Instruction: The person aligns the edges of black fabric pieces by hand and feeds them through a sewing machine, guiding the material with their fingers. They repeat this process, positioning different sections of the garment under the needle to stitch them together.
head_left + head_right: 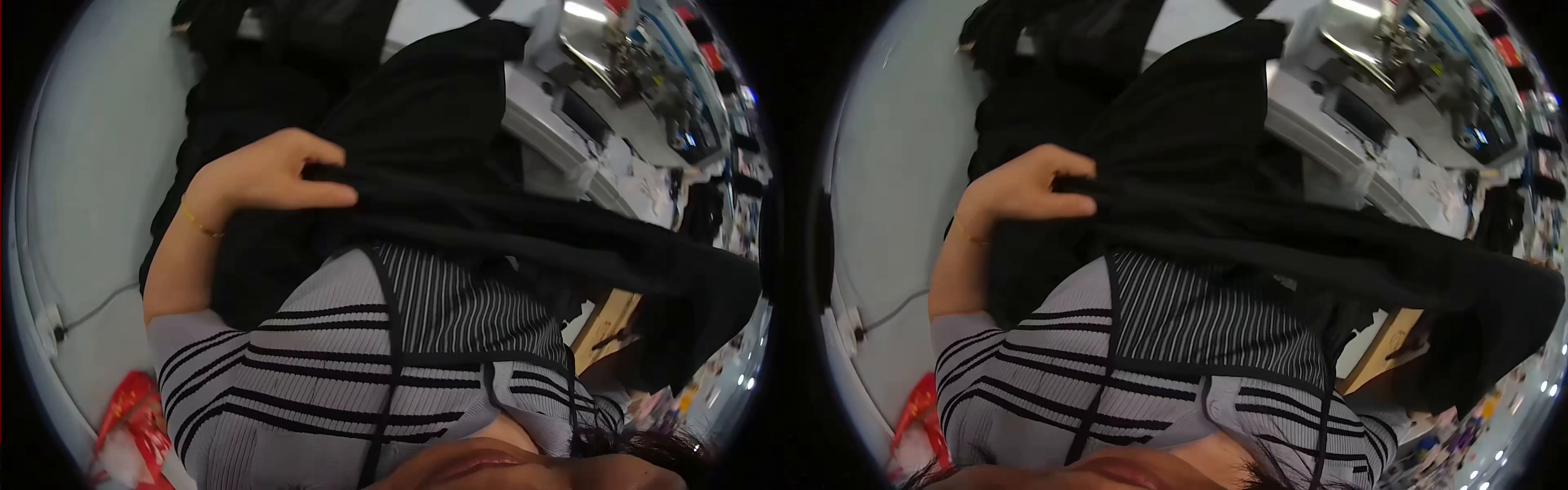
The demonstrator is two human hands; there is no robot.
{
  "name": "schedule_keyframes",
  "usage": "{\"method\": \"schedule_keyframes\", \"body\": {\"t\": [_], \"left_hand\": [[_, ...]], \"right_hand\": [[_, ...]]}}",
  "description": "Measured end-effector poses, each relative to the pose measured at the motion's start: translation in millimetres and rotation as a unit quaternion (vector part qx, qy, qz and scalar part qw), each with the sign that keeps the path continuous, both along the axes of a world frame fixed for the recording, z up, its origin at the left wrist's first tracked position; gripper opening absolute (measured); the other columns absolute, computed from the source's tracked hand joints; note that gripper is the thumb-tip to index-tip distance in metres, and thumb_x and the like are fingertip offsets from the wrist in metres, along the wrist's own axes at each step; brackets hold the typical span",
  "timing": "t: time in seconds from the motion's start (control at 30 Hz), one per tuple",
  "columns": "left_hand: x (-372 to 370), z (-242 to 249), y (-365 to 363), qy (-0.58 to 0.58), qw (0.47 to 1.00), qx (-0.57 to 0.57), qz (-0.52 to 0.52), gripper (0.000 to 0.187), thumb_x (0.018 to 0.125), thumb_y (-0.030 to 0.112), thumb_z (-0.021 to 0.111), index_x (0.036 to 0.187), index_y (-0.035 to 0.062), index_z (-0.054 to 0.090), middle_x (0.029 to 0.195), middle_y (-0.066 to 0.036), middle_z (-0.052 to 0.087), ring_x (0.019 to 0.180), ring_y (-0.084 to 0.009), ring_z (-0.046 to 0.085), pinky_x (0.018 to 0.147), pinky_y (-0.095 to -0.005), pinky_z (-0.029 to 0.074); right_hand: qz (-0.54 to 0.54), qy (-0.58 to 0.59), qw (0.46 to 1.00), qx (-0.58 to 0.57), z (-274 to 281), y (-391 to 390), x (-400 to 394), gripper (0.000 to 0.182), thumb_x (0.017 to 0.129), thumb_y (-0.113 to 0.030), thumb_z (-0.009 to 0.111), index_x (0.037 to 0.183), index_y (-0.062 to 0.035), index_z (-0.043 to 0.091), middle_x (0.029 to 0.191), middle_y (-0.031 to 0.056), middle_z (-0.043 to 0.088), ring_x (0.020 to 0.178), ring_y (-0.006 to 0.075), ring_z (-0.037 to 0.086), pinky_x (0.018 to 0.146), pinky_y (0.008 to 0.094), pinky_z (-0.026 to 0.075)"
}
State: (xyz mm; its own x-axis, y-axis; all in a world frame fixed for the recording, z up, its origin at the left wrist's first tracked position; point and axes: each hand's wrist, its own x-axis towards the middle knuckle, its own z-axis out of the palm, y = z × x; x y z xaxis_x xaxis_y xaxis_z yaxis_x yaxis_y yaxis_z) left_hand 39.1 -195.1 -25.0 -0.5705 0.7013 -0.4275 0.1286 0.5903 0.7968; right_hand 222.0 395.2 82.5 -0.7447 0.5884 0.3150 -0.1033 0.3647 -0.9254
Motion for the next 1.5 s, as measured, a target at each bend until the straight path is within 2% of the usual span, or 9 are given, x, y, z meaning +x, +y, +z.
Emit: {"method": "schedule_keyframes", "body": {"t": [0.17, 0.33, 0.47, 0.53, 0.73, 1.0, 1.13, 1.43, 1.5], "left_hand": [[150, -14, -229, -0.118, 0.948, -0.121, 0.269, 0.029, 0.089, 0.027, 0.074, 0.083, -0.0002, 0.064, 0.07, 0.002, 0.055, 0.069, -0.0086, 0.049, 0.063, -0.0292, 0.043], [272, -1, -358, 0.023, 0.679, -0.117, 0.724, 0.038, 0.089, 0.032, 0.076, 0.108, -0.0007, 0.072, 0.096, -0.002, 0.073, 0.084, -0.0089, 0.066, 0.076, -0.0254, 0.051], [293, -72, -472, 0.203, 0.61, -0.561, 0.521, 0.041, 0.091, 0.034, 0.074, 0.114, 0.0003, 0.07, 0.106, -0.017, 0.074, 0.095, -0.0288, 0.072, 0.084, -0.0365, 0.055], [222, -70, -369, 0.233, 0.543, -0.641, 0.49, 0.04, 0.093, 0.033, 0.072, 0.117, 0.0017, 0.07, 0.115, -0.019, 0.071, 0.105, -0.0354, 0.069, 0.089, -0.0428, 0.055], [74, -71, -158, 0.366, 0.719, -0.24, 0.54, 0.022, 0.095, 0.02, 0.071, 0.11, 0.0029, 0.07, 0.106, -0.011, 0.072, 0.097, -0.0281, 0.07, 0.082, -0.0364, 0.055], [-136, 1, 9, 0.456, 0.826, 0.06, 0.327, 0.024, 0.091, 0.015, 0.074, 0.112, 0.0016, 0.07, 0.108, -0.013, 0.071, 0.103, -0.0269, 0.069, 0.091, -0.0334, 0.053], [-275, -56, 85, 0.574, 0.672, 0.042, 0.467, 0.037, 0.091, 0.031, 0.076, 0.111, 0.0008, 0.07, 0.103, -0.015, 0.072, 0.096, -0.035, 0.07, 0.085, -0.0411, 0.054], [-188, -9, 130, 0.33, 0.822, 0.32, 0.337, 0.008, 0.093, 0.001, 0.07, 0.094, -0.0003, 0.063, 0.076, -0.005, 0.059, 0.064, -0.0084, 0.053, 0.059, -0.0243, 0.043], [-149, -11, 129, 0.289, 0.841, 0.345, 0.301, 0.011, 0.09, -0.001, 0.072, 0.091, 0.0, 0.061, 0.076, -0.005, 0.059, 0.064, -0.0101, 0.053, 0.058, -0.0248, 0.042]], "right_hand": [[0.225, -0.037, 0.973, -0.034, -28, -113, -157, 0.044, 0.094, -0.027, 0.067, 0.127, 0.0011, 0.061, 0.124, 0.0162, 0.065, 0.115, 0.0238, 0.064, 0.098, 0.0357, 0.053], [0.437, -0.038, 0.894, -0.094, -66, -299, -276, 0.041, 0.092, -0.025, 0.07, 0.123, 0.0005, 0.063, 0.12, 0.0153, 0.067, 0.111, 0.023, 0.066, 0.095, 0.0358, 0.055], [0.506, -0.013, 0.853, -0.128, -123, -453, -349, 0.039, 0.09, -0.023, 0.073, 0.12, 0.0, 0.065, 0.117, 0.0145, 0.069, 0.107, 0.0224, 0.068, 0.093, 0.0359, 0.056], [0.495, 0.03, 0.866, -0.073, -153, -478, -363, 0.037, 0.089, -0.022, 0.075, 0.118, -0.0003, 0.067, 0.116, 0.0142, 0.069, 0.106, 0.0221, 0.068, 0.092, 0.0359, 0.056], [0.408, 0.135, 0.854, 0.294, -159, -372, -345, 0.017, 0.089, -0.006, 0.07, 0.106, -0.0038, 0.072, 0.097, 0.0087, 0.068, 0.083, 0.0208, 0.067, 0.069, 0.0314, 0.052], [0.195, -0.005, 0.979, 0.059, -175, -303, -393, 0.014, 0.095, -0.012, 0.066, 0.101, -0.0009, 0.072, 0.083, 0.0079, 0.074, 0.072, 0.0121, 0.066, 0.069, 0.027, 0.051], [0.226, -0.047, 0.972, 0.032, -177, -295, -392, 0.014, 0.095, -0.011, 0.066, 0.102, -0.0014, 0.073, 0.081, 0.0072, 0.072, 0.071, 0.0112, 0.064, 0.067, 0.0269, 0.05], [0.271, -0.072, 0.958, -0.057, -165, -299, -387, 0.025, 0.101, -0.024, 0.063, 0.101, 0.0003, 0.07, 0.076, 0.003, 0.067, 0.069, 0.0106, 0.062, 0.063, 0.0258, 0.048], [0.342, -0.079, 0.893, -0.283, -164, -300, -391, 0.038, 0.106, -0.038, 0.055, 0.107, -0.0015, 0.066, 0.08, 0.0001, 0.064, 0.071, 0.0095, 0.061, 0.062, 0.0246, 0.048]]}}
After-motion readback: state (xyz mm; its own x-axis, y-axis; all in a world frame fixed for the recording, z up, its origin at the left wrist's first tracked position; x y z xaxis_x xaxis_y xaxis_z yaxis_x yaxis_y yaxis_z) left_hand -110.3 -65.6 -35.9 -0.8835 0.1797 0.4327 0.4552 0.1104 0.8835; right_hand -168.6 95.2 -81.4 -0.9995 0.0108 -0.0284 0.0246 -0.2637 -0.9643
